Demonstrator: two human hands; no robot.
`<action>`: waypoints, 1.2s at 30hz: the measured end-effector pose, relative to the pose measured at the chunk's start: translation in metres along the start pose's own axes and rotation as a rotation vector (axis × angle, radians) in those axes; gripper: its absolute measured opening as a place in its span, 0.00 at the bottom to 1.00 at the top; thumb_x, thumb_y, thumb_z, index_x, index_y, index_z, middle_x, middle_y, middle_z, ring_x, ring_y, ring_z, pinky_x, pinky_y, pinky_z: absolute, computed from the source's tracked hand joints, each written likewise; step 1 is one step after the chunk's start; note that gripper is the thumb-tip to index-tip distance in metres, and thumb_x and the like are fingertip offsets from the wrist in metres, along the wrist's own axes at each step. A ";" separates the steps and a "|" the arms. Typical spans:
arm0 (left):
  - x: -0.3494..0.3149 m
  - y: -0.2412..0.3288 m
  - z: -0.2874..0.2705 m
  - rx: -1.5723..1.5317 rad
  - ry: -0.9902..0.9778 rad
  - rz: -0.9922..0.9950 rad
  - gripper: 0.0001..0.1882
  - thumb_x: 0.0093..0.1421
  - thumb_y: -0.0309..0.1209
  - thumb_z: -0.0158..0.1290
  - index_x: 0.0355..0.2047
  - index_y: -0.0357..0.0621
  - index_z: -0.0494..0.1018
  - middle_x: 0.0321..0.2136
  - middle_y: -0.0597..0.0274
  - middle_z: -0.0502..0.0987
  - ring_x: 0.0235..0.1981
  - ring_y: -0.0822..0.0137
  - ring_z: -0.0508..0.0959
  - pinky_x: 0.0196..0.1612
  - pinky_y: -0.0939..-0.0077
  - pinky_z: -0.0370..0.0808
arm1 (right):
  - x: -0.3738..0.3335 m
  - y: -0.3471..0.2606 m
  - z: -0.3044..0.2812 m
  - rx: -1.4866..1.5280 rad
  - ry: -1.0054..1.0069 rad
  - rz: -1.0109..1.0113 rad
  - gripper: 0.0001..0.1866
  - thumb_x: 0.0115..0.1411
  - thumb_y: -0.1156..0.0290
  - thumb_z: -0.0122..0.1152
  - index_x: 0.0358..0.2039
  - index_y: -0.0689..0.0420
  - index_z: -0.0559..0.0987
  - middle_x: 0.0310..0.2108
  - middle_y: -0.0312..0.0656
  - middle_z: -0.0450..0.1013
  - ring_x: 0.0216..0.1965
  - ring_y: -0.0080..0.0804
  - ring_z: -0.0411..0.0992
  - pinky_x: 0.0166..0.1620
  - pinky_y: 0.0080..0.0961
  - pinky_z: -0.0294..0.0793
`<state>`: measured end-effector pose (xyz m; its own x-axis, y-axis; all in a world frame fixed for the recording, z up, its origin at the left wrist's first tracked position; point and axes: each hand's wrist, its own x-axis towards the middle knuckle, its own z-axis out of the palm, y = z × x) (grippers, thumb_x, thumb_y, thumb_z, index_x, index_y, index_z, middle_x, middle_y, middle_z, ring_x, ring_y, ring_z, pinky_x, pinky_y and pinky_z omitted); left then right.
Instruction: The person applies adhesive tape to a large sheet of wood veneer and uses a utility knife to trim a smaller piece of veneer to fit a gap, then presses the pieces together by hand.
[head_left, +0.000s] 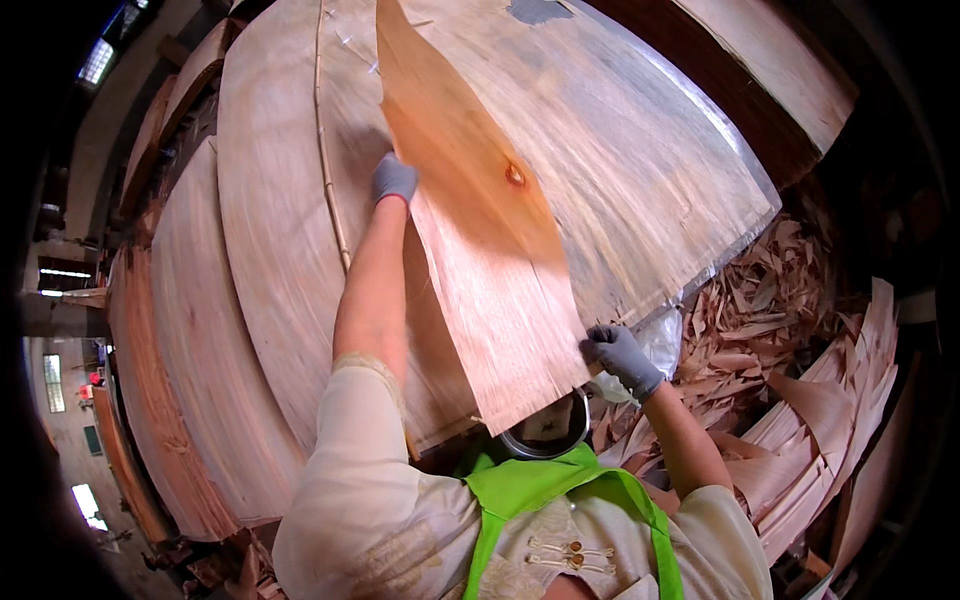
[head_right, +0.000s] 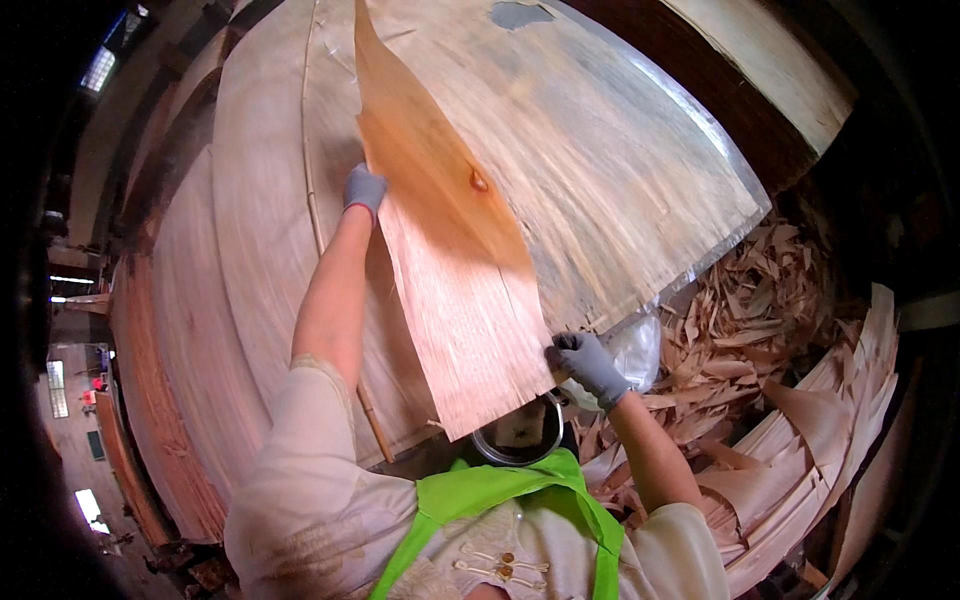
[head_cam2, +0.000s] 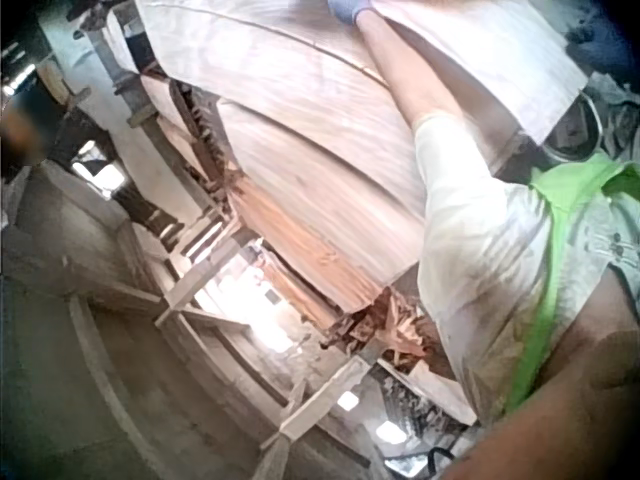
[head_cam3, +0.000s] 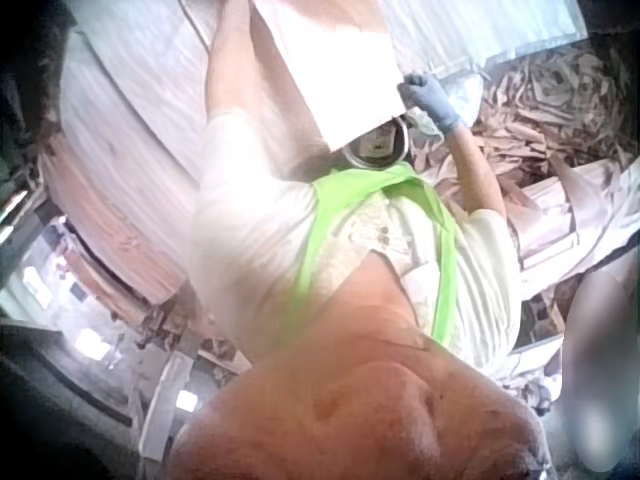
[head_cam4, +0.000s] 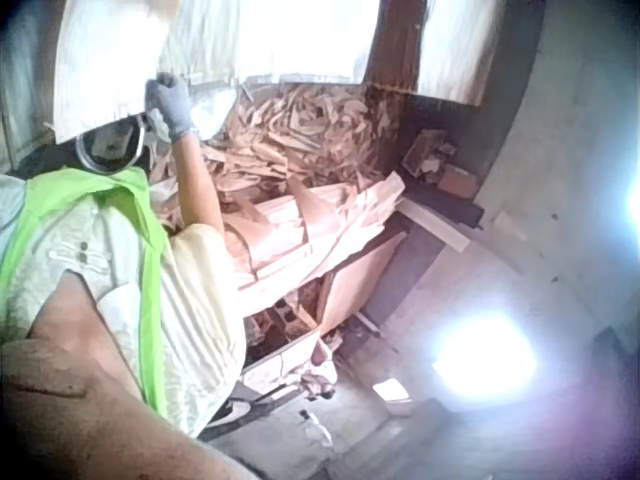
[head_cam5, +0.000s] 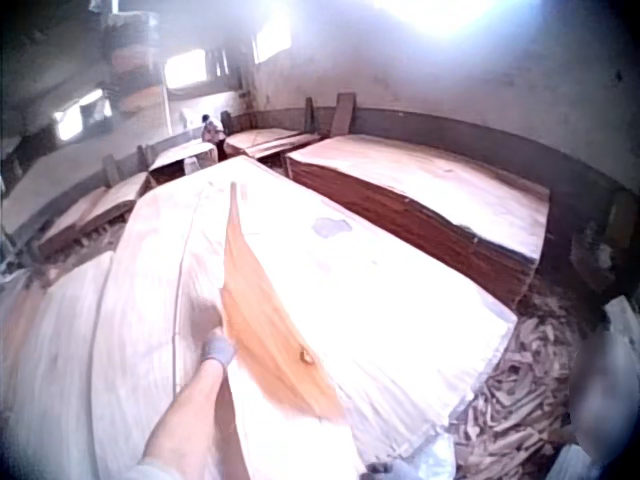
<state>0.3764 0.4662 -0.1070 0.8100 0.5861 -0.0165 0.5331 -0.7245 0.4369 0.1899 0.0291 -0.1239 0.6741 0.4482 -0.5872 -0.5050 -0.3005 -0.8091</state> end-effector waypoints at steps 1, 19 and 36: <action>0.006 -0.014 0.001 -0.062 0.019 -0.001 0.17 0.48 0.33 0.55 0.39 0.42 0.75 0.36 0.45 0.78 0.40 0.51 0.78 0.44 0.63 0.74 | 0.003 -0.002 0.001 0.059 0.008 -0.044 0.03 0.52 0.75 0.57 0.24 0.61 0.75 0.19 0.30 0.69 0.24 0.18 0.65 0.29 0.18 0.65; -0.035 -0.044 0.053 -0.870 -0.253 -0.172 0.26 0.48 0.27 0.63 0.47 0.37 0.68 0.27 0.59 0.76 0.21 0.68 0.74 0.23 0.74 0.72 | 0.068 -0.040 -0.068 -0.471 0.111 -0.151 0.14 0.52 0.63 0.59 0.26 0.63 0.76 0.18 0.39 0.69 0.22 0.25 0.63 0.31 0.26 0.65; -0.108 0.006 0.034 -0.006 -0.015 0.107 0.36 0.50 0.41 0.58 0.59 0.50 0.59 0.32 0.59 0.80 0.36 0.55 0.79 0.41 0.61 0.73 | 0.032 -0.041 -0.065 -0.943 0.244 -0.038 0.17 0.48 0.55 0.60 0.31 0.55 0.80 0.28 0.49 0.75 0.31 0.48 0.73 0.35 0.36 0.71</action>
<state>0.3004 0.3864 -0.1337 0.8659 0.4999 0.0175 0.4418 -0.7806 0.4421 0.2674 0.0007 -0.1109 0.8277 0.3164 -0.4634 0.0864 -0.8879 -0.4519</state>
